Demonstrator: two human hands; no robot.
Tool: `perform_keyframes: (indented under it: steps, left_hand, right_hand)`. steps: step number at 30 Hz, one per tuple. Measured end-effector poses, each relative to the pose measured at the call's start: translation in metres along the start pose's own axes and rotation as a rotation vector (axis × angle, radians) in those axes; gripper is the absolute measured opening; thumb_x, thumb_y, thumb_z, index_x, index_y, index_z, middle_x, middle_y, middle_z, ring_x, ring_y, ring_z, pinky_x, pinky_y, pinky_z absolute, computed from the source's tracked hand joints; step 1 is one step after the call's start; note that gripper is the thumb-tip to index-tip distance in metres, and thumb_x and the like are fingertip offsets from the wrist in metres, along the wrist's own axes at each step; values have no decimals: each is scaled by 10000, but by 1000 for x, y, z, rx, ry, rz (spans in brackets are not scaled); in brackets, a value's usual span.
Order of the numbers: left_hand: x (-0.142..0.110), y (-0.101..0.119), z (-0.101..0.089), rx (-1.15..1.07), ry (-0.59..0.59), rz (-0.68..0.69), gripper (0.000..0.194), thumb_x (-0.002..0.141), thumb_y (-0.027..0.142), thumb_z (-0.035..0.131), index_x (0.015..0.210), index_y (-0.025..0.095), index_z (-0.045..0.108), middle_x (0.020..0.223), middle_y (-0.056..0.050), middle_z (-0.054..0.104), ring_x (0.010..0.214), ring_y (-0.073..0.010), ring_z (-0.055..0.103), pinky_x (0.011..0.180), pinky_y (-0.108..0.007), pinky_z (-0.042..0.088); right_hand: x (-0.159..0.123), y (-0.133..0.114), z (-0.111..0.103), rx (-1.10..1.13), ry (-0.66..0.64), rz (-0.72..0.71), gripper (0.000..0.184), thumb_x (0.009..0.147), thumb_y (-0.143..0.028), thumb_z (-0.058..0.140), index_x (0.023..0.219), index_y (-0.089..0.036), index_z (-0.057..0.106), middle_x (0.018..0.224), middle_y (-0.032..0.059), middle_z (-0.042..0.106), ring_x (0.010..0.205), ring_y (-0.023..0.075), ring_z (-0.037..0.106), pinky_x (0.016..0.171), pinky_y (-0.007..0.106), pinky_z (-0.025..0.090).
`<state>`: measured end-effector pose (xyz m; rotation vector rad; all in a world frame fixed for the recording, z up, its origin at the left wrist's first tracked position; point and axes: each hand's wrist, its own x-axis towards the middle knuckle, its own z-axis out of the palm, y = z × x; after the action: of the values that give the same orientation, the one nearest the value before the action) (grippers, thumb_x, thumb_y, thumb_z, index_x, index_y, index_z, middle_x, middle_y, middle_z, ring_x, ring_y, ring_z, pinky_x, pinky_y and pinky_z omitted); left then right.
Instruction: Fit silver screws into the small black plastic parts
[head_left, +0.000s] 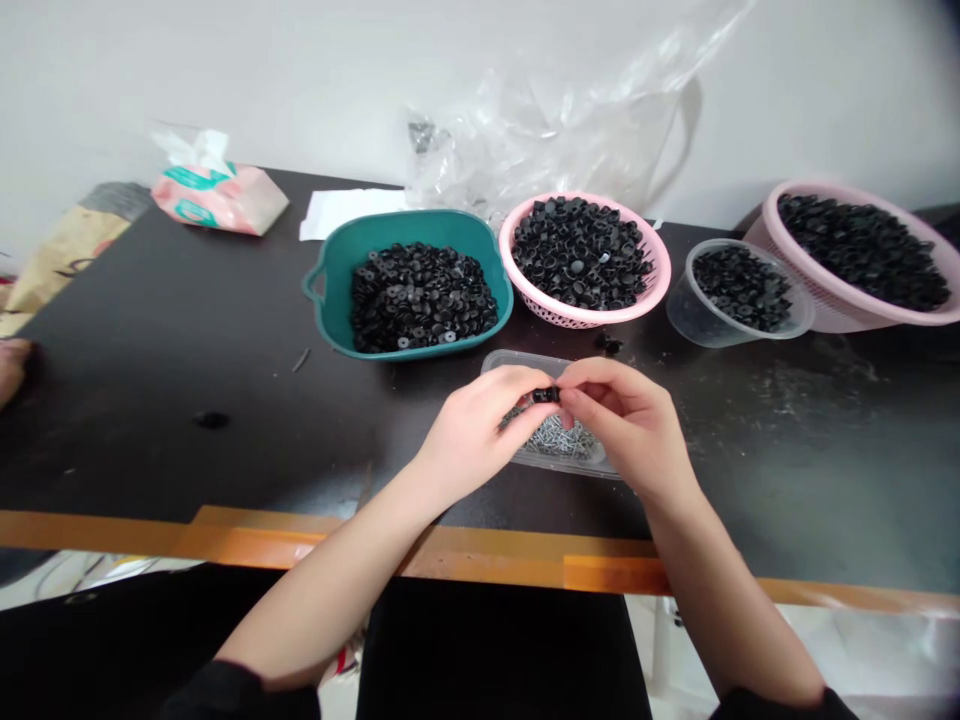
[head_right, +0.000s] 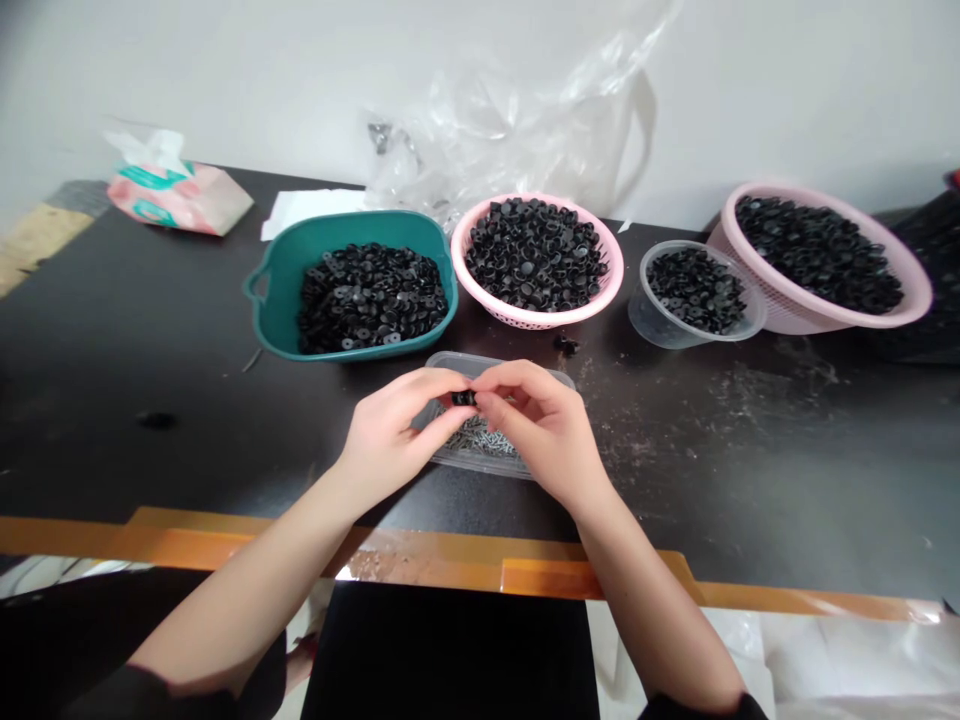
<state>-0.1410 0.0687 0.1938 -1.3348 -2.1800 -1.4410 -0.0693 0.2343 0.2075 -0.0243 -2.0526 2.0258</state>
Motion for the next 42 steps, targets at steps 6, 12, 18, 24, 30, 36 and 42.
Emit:
perform_keyframes:
  steps: [6, 12, 18, 24, 30, 36, 42]
  left_hand:
    - [-2, 0, 3, -110, 11, -82, 150, 883, 118, 668, 1028, 152, 648, 972, -33, 691, 766, -96, 607, 740, -225, 543]
    - [0, 4, 3, -605, 7, -398, 256, 871, 141, 685, 1127, 155, 692, 1096, -88, 690, 859, -121, 687, 784, -226, 587]
    - [4, 6, 1, -954, -13, -531, 294, 849, 168, 737, 1134, 155, 667, 931, -46, 743, 819, -137, 733, 793, -234, 617]
    - [3, 5, 3, -1147, -46, -597, 182, 843, 179, 758, 1008, 146, 689, 807, -30, 746, 761, -143, 737, 765, -246, 622]
    - [2, 6, 2, -1233, -97, -551, 158, 914, 160, 683, 1066, 179, 722, 797, -23, 750, 753, -96, 713, 764, -191, 586]
    - [0, 6, 2, -1276, -119, -532, 186, 921, 144, 667, 1088, 195, 732, 800, -17, 743, 749, -98, 709, 766, -195, 589]
    - [-1, 5, 3, -1258, -114, -495, 225, 928, 97, 641, 1107, 206, 722, 846, -6, 739, 797, -81, 712, 805, -174, 593]
  right_hand:
    - [-2, -6, 3, -52, 57, 39, 120, 786, -208, 788, 899, -230, 753, 798, 19, 714, 676, 144, 662, 643, 287, 593]
    - [-1, -3, 4, 14, 155, 46, 136, 777, -175, 790, 900, -227, 763, 732, 10, 720, 631, 150, 680, 607, 297, 608]
    - [-3, -2, 0, -14, 101, -40, 129, 808, -214, 788, 930, -256, 779, 813, 14, 721, 610, 120, 646, 544, 259, 561]
    - [-5, -7, -1, 77, 95, 45, 134, 772, -245, 821, 886, -230, 752, 655, -9, 669, 536, 127, 618, 481, 256, 549]
    - [-16, -14, 0, -161, 121, -129, 128, 826, -205, 767, 944, -241, 734, 879, 31, 716, 706, 148, 670, 596, 265, 576]
    - [-20, -21, 1, -329, 68, -270, 219, 850, -140, 721, 1028, -267, 712, 963, 39, 705, 870, 184, 668, 741, 318, 572]
    - [-19, -23, -1, -474, 60, -420, 225, 840, -118, 727, 1020, -253, 718, 978, 38, 719, 857, 167, 678, 771, 303, 575]
